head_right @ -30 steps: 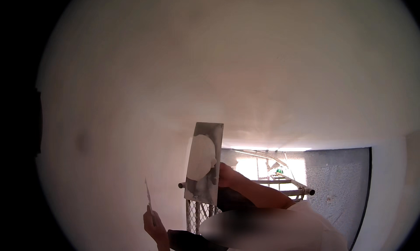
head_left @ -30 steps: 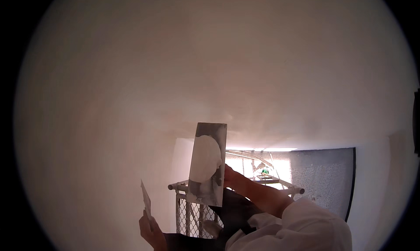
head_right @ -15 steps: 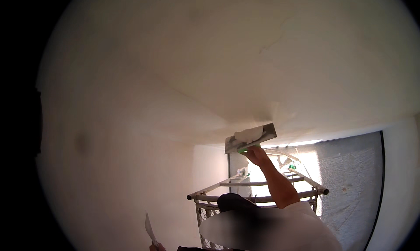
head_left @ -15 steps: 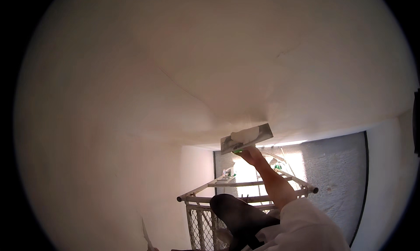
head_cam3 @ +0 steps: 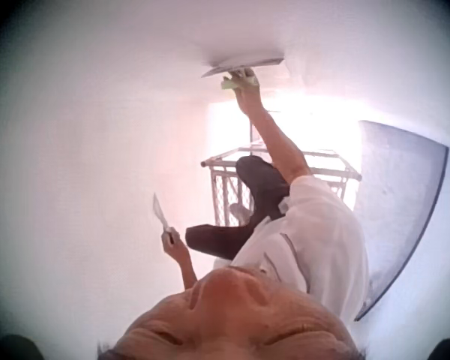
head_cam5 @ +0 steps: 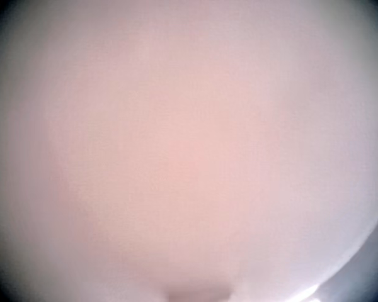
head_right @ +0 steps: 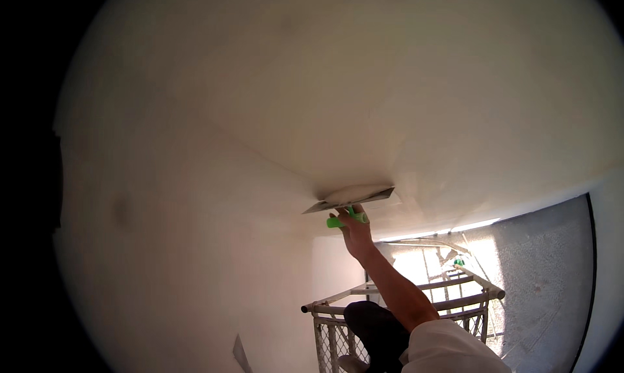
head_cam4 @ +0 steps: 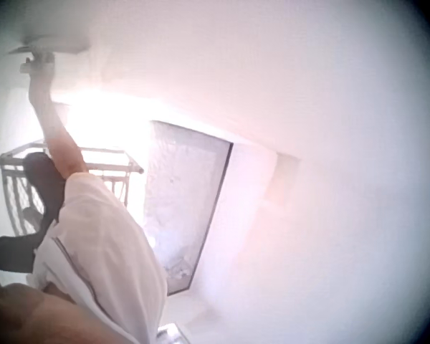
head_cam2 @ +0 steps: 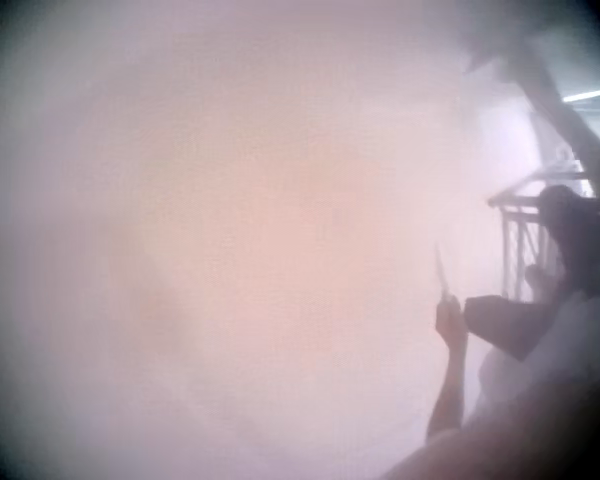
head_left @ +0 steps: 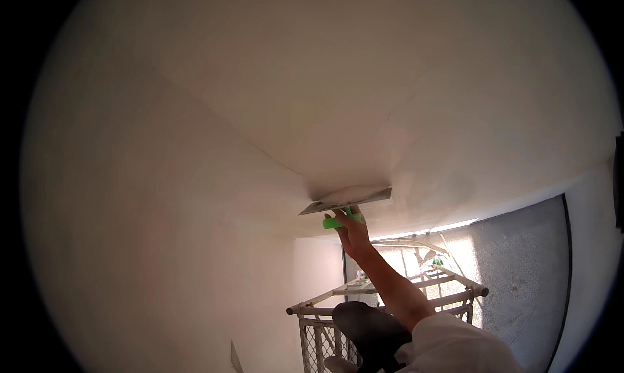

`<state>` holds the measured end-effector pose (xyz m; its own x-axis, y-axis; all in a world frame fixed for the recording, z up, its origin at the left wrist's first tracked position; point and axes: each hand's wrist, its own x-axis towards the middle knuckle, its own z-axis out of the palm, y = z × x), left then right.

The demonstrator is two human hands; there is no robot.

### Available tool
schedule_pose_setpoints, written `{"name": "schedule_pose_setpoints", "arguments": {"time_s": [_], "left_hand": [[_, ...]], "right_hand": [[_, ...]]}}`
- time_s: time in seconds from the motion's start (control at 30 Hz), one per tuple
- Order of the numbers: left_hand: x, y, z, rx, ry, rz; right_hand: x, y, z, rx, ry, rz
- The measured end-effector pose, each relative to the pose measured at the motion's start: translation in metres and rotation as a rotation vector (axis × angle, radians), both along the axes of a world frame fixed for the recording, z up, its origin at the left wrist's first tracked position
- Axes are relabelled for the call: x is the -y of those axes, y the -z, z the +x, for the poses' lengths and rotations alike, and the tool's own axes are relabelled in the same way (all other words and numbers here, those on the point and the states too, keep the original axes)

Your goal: The person applies plaster to a ceiling using a trowel and a putty knife while standing on a platform.

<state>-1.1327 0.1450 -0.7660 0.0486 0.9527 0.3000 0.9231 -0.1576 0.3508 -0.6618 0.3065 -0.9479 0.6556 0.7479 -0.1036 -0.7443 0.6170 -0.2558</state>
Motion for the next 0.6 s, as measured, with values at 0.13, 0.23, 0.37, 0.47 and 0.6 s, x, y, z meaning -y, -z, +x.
{"name": "schedule_pose_setpoints", "arguments": {"time_s": [0.13, 0.23, 0.37, 0.47, 0.6], "left_hand": [[-0.001, -0.017, 0.021, 0.147, 0.018, 0.030], [-0.002, -0.025, 0.031, 0.148, 0.082, 0.112], [-0.013, -0.044, 0.060, 0.220, 0.067, 0.147], [-0.030, -0.047, 0.070, 0.171, 0.080, 0.186], [-0.045, -0.053, 0.072, 0.131, 0.149, 0.290]], "right_hand": [[-0.010, -0.107, -0.005, 0.068, 0.060, 0.059], [-0.009, -0.198, -0.012, 0.102, 0.085, 0.092], [-0.013, -0.325, -0.012, 0.156, 0.115, 0.183], [-0.018, -0.420, -0.015, 0.153, 0.133, 0.241], [-0.026, -0.547, -0.025, 0.130, 0.078, 0.204]]}}
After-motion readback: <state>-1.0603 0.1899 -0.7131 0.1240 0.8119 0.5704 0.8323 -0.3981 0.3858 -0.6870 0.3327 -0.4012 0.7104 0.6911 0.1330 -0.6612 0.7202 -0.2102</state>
